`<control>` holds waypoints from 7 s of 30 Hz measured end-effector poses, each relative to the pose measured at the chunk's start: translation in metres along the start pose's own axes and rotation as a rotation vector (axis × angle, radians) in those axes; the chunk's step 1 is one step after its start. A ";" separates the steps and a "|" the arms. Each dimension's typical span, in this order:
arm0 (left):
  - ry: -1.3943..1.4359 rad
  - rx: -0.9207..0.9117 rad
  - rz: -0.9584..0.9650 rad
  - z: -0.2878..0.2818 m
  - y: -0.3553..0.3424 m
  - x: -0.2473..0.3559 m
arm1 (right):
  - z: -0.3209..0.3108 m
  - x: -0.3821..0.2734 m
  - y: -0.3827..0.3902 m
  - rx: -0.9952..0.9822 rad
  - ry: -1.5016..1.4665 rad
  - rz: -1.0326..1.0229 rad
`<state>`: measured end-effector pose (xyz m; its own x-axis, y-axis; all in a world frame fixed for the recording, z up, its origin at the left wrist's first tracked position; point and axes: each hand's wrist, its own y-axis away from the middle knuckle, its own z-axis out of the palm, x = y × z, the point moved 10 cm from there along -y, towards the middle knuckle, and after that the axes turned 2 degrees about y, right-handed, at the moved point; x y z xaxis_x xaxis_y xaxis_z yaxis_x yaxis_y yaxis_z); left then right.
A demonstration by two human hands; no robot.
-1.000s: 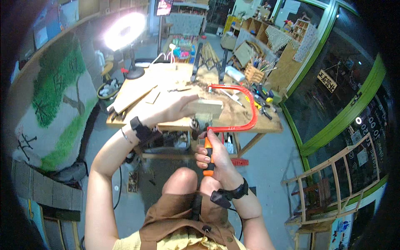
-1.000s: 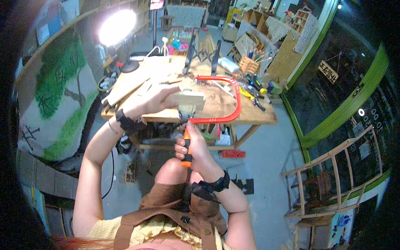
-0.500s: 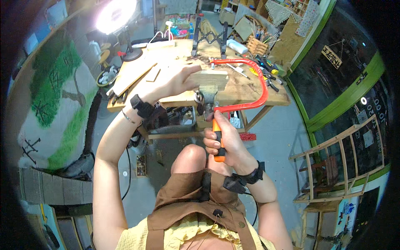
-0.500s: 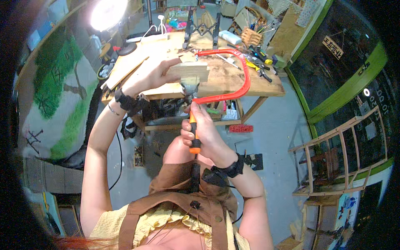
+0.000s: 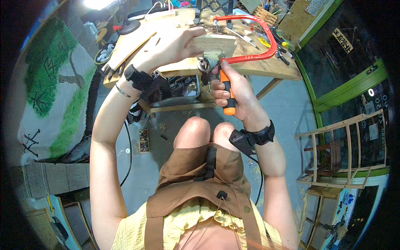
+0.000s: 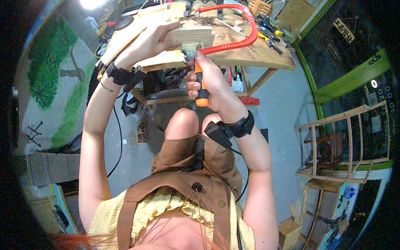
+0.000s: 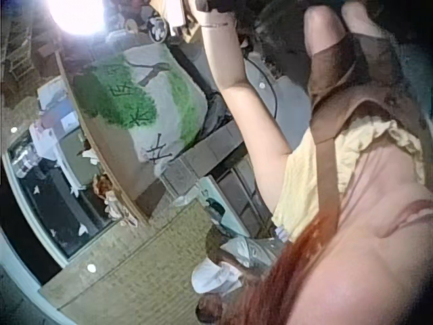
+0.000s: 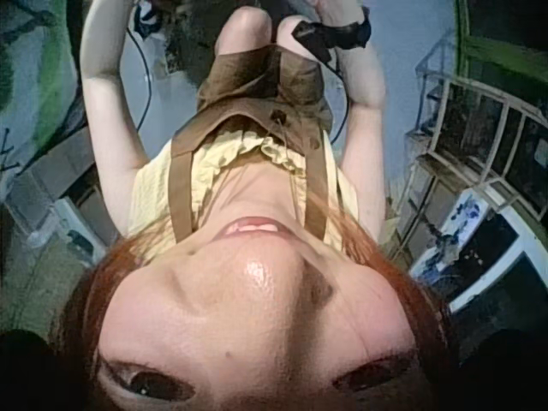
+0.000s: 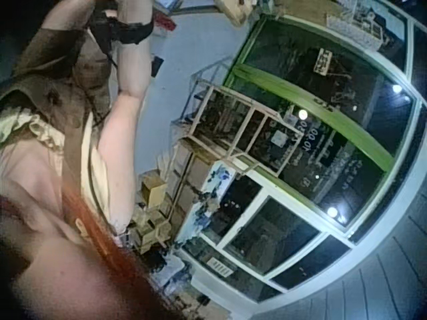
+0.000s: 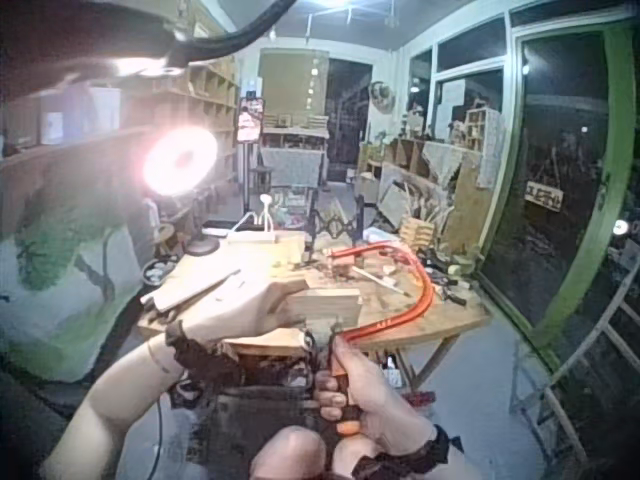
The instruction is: The person saws a piece of wood clamped in a vise using a hand saw.
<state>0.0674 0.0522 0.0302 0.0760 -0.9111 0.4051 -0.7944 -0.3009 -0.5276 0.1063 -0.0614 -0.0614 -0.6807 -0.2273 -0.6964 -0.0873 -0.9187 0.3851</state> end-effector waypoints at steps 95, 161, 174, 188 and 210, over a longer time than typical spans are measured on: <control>0.230 -0.104 -0.059 0.023 0.005 -0.018 | -0.016 0.021 0.021 -0.011 0.022 0.066; 0.035 -0.162 0.121 -0.002 -0.007 0.013 | -0.003 0.020 0.018 -0.166 -0.216 0.163; 0.114 -0.176 0.084 -0.004 -0.005 0.018 | -0.004 0.028 0.038 -0.129 -0.156 0.166; 0.294 -0.180 -0.052 0.027 0.001 -0.022 | -0.002 0.021 0.032 -0.136 -0.091 0.164; -0.037 -0.082 0.048 0.005 -0.007 0.006 | -0.002 0.010 0.018 0.001 -0.029 0.084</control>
<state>0.0759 0.0471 0.0330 0.0572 -0.9341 0.3524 -0.8444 -0.2336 -0.4821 0.0990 -0.0810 -0.0627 -0.7061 -0.2945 -0.6439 -0.0292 -0.8965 0.4420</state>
